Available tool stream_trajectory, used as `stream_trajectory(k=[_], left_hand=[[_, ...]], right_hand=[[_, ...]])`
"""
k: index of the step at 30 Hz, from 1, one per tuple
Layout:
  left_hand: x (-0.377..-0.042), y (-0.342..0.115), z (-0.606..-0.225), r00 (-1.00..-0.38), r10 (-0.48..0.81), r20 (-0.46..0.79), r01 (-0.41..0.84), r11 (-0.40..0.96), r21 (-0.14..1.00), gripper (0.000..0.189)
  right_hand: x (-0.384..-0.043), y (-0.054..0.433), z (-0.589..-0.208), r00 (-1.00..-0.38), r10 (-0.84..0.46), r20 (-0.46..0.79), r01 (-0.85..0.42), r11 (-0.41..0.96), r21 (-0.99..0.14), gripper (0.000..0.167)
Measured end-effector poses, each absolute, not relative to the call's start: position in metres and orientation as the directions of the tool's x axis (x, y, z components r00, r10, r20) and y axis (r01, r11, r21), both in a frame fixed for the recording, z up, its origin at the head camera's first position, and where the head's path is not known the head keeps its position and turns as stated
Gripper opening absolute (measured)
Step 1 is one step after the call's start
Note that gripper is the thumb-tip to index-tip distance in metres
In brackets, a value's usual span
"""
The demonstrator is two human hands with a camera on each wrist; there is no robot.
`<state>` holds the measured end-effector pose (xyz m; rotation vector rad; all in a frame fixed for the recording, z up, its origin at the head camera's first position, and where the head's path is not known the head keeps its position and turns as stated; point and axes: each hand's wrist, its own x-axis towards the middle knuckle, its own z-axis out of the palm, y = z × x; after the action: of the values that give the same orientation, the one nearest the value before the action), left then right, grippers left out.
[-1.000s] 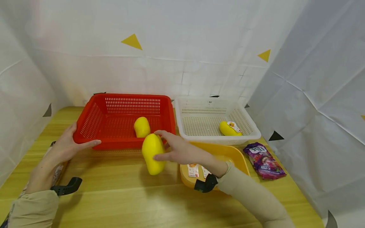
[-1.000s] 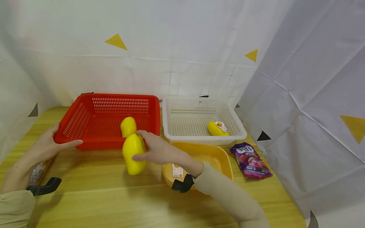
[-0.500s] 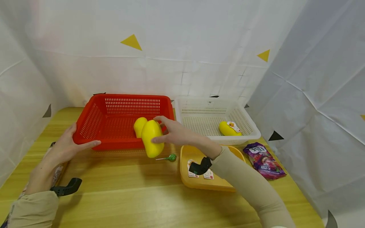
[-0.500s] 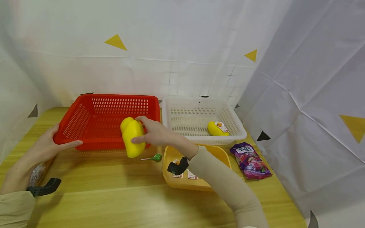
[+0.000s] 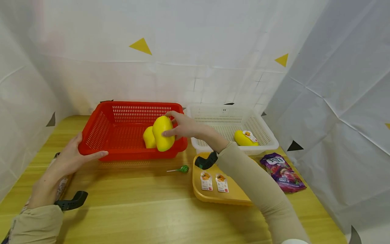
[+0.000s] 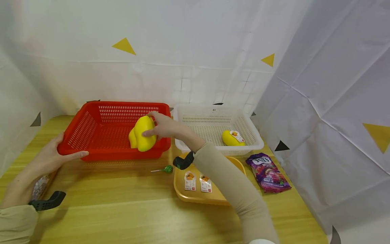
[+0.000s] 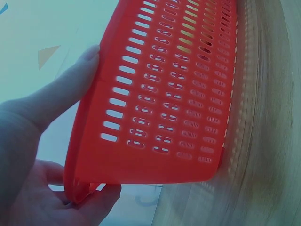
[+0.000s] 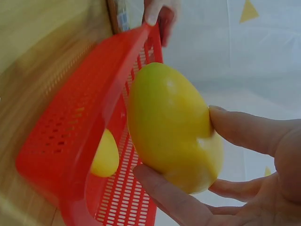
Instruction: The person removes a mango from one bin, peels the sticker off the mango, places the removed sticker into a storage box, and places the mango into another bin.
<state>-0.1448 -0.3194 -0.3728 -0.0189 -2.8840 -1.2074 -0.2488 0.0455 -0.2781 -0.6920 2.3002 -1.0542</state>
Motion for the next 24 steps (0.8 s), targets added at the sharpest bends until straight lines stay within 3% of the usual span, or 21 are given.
stream_trajectory(k=[24], left_hand=[[-0.143, -0.318, -0.371, -0.999, 0.017, 0.033, 0.035, 0.693, 0.72, 0.086]], right_hand=[[-0.309, 0.02, -0.29, -0.712, -0.541, -0.447, -0.029, 0.658, -0.752, 0.074]])
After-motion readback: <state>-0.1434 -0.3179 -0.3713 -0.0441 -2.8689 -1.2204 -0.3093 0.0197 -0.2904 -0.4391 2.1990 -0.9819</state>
